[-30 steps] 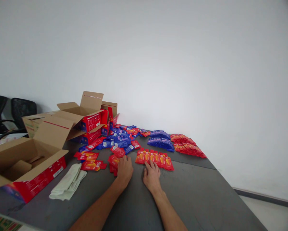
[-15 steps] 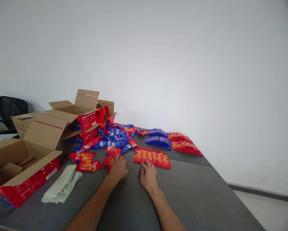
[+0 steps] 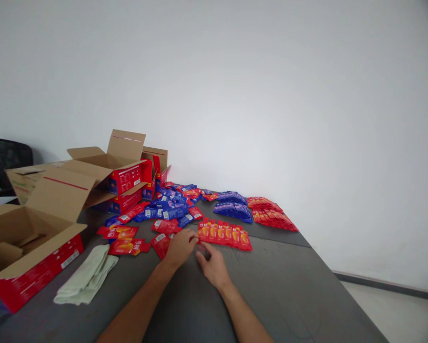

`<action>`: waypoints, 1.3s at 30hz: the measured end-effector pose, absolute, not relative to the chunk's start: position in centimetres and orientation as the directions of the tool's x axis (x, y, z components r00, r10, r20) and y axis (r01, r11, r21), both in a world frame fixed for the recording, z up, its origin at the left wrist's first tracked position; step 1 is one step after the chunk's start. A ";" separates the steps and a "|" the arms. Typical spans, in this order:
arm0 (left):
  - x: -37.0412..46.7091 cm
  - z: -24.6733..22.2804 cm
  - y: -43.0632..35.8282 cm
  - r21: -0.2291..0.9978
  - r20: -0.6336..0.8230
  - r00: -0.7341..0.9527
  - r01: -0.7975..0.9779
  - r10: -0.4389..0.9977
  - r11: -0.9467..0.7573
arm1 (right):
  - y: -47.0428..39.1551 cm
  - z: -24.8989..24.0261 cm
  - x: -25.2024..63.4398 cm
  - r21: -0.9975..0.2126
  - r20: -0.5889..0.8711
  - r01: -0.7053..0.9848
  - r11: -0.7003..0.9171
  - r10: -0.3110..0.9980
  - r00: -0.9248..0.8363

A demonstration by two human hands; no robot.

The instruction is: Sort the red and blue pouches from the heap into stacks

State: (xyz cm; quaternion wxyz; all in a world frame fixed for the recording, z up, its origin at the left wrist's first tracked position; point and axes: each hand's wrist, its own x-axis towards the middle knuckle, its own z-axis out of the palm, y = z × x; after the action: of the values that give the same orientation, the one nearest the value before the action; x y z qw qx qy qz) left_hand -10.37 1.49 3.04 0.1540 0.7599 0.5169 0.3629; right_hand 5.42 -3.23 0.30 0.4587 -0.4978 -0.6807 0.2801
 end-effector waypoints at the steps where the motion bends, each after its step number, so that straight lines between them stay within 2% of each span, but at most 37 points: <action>1: -10.2 3.2 1.4 0.673 0.405 0.156 0.616 0.901 -0.409 | -3.3 0.5 5.3 -0.880 0.322 0.337 0.335 0.942 -0.094; 5: -9.5 3.3 1.2 0.878 0.346 0.011 0.348 0.938 -0.328 | -3.5 1.1 5.0 -0.964 0.253 0.039 0.262 0.954 -0.159; 8: -9.1 2.8 1.3 0.951 0.266 0.008 0.163 0.964 -0.264 | -3.5 1.3 5.3 -0.984 0.178 -0.027 0.176 0.970 -0.168; 11: -9.1 2.1 1.6 0.975 0.201 0.113 0.071 0.973 -0.210 | -3.4 1.3 5.7 -0.988 0.152 -0.031 0.149 0.974 -0.169; 14: -9.3 1.5 1.9 0.977 0.154 0.196 0.117 0.968 -0.179 | -3.3 1.2 5.9 -0.992 0.116 0.023 0.121 0.980 -0.161; 18: -9.3 1.4 2.1 0.952 0.231 0.060 0.192 0.971 -0.238 | -3.7 1.5 5.9 -0.993 0.080 0.068 0.094 0.978 -0.193; 21: -9.3 1.5 2.1 0.960 0.236 -0.036 0.162 0.971 -0.227 | -3.9 1.4 6.0 -0.992 0.041 0.101 0.070 0.963 -0.266; 26: -9.0 1.5 2.1 0.987 0.153 -0.065 0.053 0.986 -0.150 | -3.6 1.1 6.2 -0.988 0.032 0.133 0.075 0.954 -0.299; 30: -8.9 1.5 2.0 0.977 0.199 -0.104 0.094 0.974 -0.190 | -3.7 1.4 6.4 -0.993 0.030 0.095 0.070 0.929 -0.370; 33: -9.0 1.7 1.9 0.967 0.249 -0.158 0.101 0.956 -0.235 | -3.8 1.5 6.6 -0.987 -0.016 0.149 0.054 0.903 -0.429; 39: -9.0 2.3 1.6 0.954 0.294 -0.236 0.131 0.926 -0.270 | -3.4 1.0 6.6 -0.982 -0.010 0.179 0.055 0.940 -0.341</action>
State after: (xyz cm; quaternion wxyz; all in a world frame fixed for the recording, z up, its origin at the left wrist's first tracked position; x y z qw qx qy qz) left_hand -8.99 1.60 2.34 0.3305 0.5225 0.5058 0.6016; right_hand 6.63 -3.42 0.98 0.3629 -0.4445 -0.6291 0.5243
